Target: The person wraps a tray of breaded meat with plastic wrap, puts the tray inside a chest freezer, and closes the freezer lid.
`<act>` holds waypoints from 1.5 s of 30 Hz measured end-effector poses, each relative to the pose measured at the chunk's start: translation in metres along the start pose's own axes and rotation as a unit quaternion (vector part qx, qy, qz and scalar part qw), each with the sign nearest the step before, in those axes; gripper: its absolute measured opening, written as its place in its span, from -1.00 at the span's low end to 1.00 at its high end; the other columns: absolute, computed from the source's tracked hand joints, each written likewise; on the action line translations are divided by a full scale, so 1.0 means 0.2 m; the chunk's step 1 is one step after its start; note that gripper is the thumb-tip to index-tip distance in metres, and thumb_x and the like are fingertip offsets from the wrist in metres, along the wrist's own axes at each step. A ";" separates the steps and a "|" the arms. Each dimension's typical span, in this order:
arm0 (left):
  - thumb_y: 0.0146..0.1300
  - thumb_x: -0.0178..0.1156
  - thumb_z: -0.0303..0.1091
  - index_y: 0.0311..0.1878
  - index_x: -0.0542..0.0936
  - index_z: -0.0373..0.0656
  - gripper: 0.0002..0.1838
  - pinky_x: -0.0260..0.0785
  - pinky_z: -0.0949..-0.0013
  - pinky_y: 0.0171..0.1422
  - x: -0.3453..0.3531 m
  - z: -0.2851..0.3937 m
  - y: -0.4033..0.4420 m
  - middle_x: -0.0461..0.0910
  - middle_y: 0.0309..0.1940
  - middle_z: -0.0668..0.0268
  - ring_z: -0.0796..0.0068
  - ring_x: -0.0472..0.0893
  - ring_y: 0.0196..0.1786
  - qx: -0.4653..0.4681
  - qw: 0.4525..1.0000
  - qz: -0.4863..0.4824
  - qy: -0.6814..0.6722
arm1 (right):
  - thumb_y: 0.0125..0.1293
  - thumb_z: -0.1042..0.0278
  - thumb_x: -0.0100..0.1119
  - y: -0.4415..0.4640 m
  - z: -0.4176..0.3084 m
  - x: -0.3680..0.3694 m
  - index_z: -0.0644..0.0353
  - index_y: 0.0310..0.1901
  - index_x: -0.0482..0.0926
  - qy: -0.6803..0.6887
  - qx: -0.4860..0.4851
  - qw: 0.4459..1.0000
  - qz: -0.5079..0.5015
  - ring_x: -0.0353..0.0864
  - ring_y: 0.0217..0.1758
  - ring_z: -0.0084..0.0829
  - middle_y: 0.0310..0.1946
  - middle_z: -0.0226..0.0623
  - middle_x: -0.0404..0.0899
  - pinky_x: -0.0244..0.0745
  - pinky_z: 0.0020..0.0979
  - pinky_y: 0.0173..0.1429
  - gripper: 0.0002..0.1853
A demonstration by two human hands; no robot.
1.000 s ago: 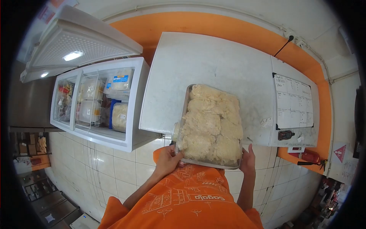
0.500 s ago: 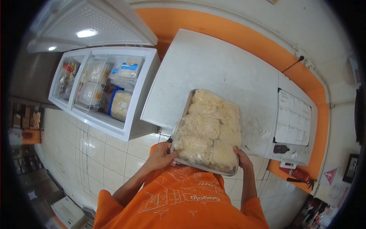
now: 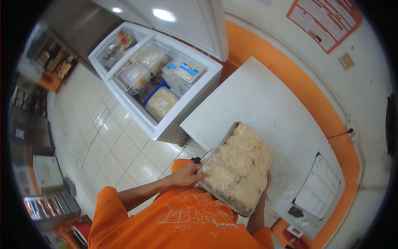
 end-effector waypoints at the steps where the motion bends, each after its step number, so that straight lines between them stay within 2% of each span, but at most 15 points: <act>1: 0.31 0.13 -0.27 -0.29 0.54 -0.35 -0.73 0.43 0.52 -0.44 0.00 -0.02 -0.01 0.56 -0.58 0.33 0.61 0.59 -0.54 -0.006 1.000 -0.007 -0.011 | 0.26 -0.16 0.05 -0.03 0.02 0.01 0.34 0.24 0.33 0.002 -0.015 1.000 0.000 0.57 -0.04 -0.23 -0.05 -0.06 0.55 0.53 -0.20 0.01 -0.27; 9: 0.30 0.14 -0.27 -0.31 0.54 -0.31 -0.75 0.41 0.53 -0.43 -0.12 0.00 -0.04 0.56 -0.56 0.37 0.64 0.57 -0.53 -0.020 0.998 0.028 -0.060 | 0.23 -0.15 0.06 -0.24 -0.05 0.03 0.34 0.24 0.33 0.003 -0.124 0.992 0.006 0.57 -0.04 -0.22 -0.04 -0.06 0.54 0.53 -0.20 0.02 -0.26; 20: 0.28 0.22 -0.32 -0.40 0.48 -0.22 -0.78 0.24 0.60 -0.43 -0.28 0.45 0.16 0.44 -0.59 0.50 0.76 0.41 -0.48 0.115 0.991 0.064 0.004 | 0.19 -0.14 0.07 -0.47 -0.43 0.15 0.34 0.24 0.32 0.031 -0.285 0.958 -0.023 0.57 -0.03 -0.20 -0.02 -0.05 0.53 0.53 -0.19 0.03 -0.25; 26: 0.31 0.21 -0.18 -0.42 0.48 -0.18 -0.71 0.19 0.56 -0.37 -0.30 0.77 0.33 0.34 -0.61 0.53 0.78 0.30 -0.46 0.249 0.961 0.026 -0.119 | 0.18 -0.13 0.08 -0.68 -0.69 0.14 0.34 0.24 0.32 0.036 -0.361 0.930 -0.053 0.57 -0.02 -0.20 -0.01 -0.04 0.53 0.53 -0.19 0.03 -0.25; 28: 0.33 0.16 -0.16 -0.39 0.49 -0.21 -0.69 0.26 0.52 -0.30 -0.35 0.76 0.48 0.42 -0.56 0.49 0.72 0.36 -0.44 0.200 0.946 0.001 -0.254 | 0.17 -0.13 0.08 -0.72 -0.73 0.15 0.34 0.24 0.32 0.038 -0.374 0.924 -0.065 0.57 -0.02 -0.19 -0.01 -0.04 0.53 0.53 -0.19 0.04 -0.24; 30: 0.30 0.07 0.16 -0.46 0.57 -0.13 -0.49 0.33 0.47 -0.28 -0.38 0.62 0.79 0.51 -0.57 0.40 0.62 0.51 -0.40 0.228 0.965 0.126 -0.019 | 0.16 -0.12 0.08 -0.74 -0.74 0.15 0.34 0.24 0.32 0.041 -0.380 0.921 -0.072 0.57 -0.02 -0.19 -0.01 -0.04 0.52 0.53 -0.19 0.04 -0.24; 33: 0.19 0.14 0.24 -0.25 0.67 -0.11 -0.46 0.41 0.32 -0.20 -0.28 0.25 1.24 0.66 -0.31 0.29 0.40 0.63 -0.20 0.287 0.903 0.115 0.298 | 0.15 -0.12 0.09 -0.74 -0.75 0.17 0.34 0.24 0.32 0.050 -0.384 0.917 -0.092 0.56 -0.01 -0.19 0.00 -0.04 0.52 0.53 -0.19 0.04 -0.24; 34: 0.11 0.17 0.29 -0.14 0.67 -0.11 -0.40 0.43 0.18 -0.16 -0.25 0.18 1.39 0.66 -0.19 0.25 0.27 0.62 -0.10 0.075 0.905 0.115 0.402 | 0.15 -0.12 0.09 -0.74 -0.75 0.17 0.34 0.24 0.32 0.052 -0.386 0.916 -0.097 0.56 -0.01 -0.18 0.00 -0.03 0.52 0.53 -0.19 0.04 -0.24; 37: -0.02 0.21 0.39 0.02 0.63 -0.09 -0.24 0.43 -0.05 -0.07 -0.32 0.14 1.38 0.61 0.01 0.20 0.08 0.58 0.06 -0.186 0.825 0.161 0.508 | 0.14 -0.11 0.09 -0.75 -0.75 0.18 0.34 0.24 0.31 0.057 -0.390 0.913 -0.107 0.56 -0.01 -0.18 0.00 -0.03 0.52 0.53 -0.19 0.04 -0.23; 39: -0.08 0.19 0.48 0.11 0.58 -0.07 -0.13 0.38 -0.13 0.11 -0.40 0.08 1.27 0.50 0.19 0.22 0.13 0.50 0.20 -0.370 0.791 -0.004 0.487 | 0.13 -0.11 0.09 -0.76 -0.75 0.17 0.34 0.24 0.31 0.065 -0.394 0.910 -0.113 0.56 -0.01 -0.18 0.00 -0.03 0.52 0.53 -0.19 0.05 -0.23; 40: -0.05 0.19 0.45 0.11 0.58 -0.07 -0.16 0.40 -0.07 0.11 -0.38 -0.32 1.62 0.51 0.17 0.20 0.18 0.57 0.10 -0.247 0.826 -0.133 0.488 | 0.13 -0.11 0.09 -0.76 -0.74 0.18 0.34 0.24 0.31 0.069 -0.395 0.909 -0.114 0.56 -0.01 -0.18 0.00 -0.03 0.52 0.53 -0.19 0.05 -0.23; 41: -0.03 0.19 0.41 0.12 0.58 -0.07 -0.19 0.42 0.03 0.13 -0.41 -0.55 1.70 0.58 0.06 0.12 0.18 0.60 0.03 -0.253 0.854 -0.184 0.415 | 0.13 -0.11 0.09 -0.76 -0.74 0.18 0.34 0.24 0.31 0.072 -0.397 0.908 -0.116 0.56 -0.01 -0.17 0.01 -0.03 0.52 0.53 -0.19 0.05 -0.23; 42: -0.03 0.19 0.41 0.12 0.58 -0.07 -0.19 0.42 0.03 0.13 -0.45 -0.59 1.63 0.58 0.06 0.12 0.18 0.60 0.03 -0.252 0.851 -0.186 0.421 | 0.12 -0.11 0.10 -0.76 -0.74 0.18 0.34 0.24 0.31 0.076 -0.399 0.906 -0.118 0.56 -0.01 -0.17 0.01 -0.03 0.51 0.53 -0.19 0.05 -0.23; 43: -0.04 0.24 0.34 0.12 0.57 -0.08 -0.22 0.41 0.09 0.15 -0.44 -0.59 1.53 0.60 0.00 0.09 0.16 0.60 0.03 -0.248 0.927 -0.147 0.242 | 0.12 -0.11 0.10 -0.77 -0.74 0.18 0.34 0.24 0.31 0.079 -0.400 0.905 -0.121 0.56 0.00 -0.17 0.01 -0.03 0.51 0.53 -0.19 0.05 -0.23; 45: -0.07 0.34 0.18 0.05 0.57 -0.16 -0.30 0.44 0.20 0.08 -0.50 -0.45 1.50 0.63 -0.10 0.04 0.16 0.61 -0.02 -0.184 0.935 -0.049 0.300 | 0.11 -0.10 0.10 -0.77 -0.74 0.19 0.34 0.24 0.31 0.083 -0.402 0.903 -0.129 0.56 0.00 -0.17 0.01 -0.02 0.51 0.53 -0.19 0.05 -0.23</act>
Point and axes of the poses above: each hand's wrist, its own y-axis towards the middle knuckle, its own x-axis out of the palm, z = x × y, the point moved 8 cm from there along y, towards the middle knuckle
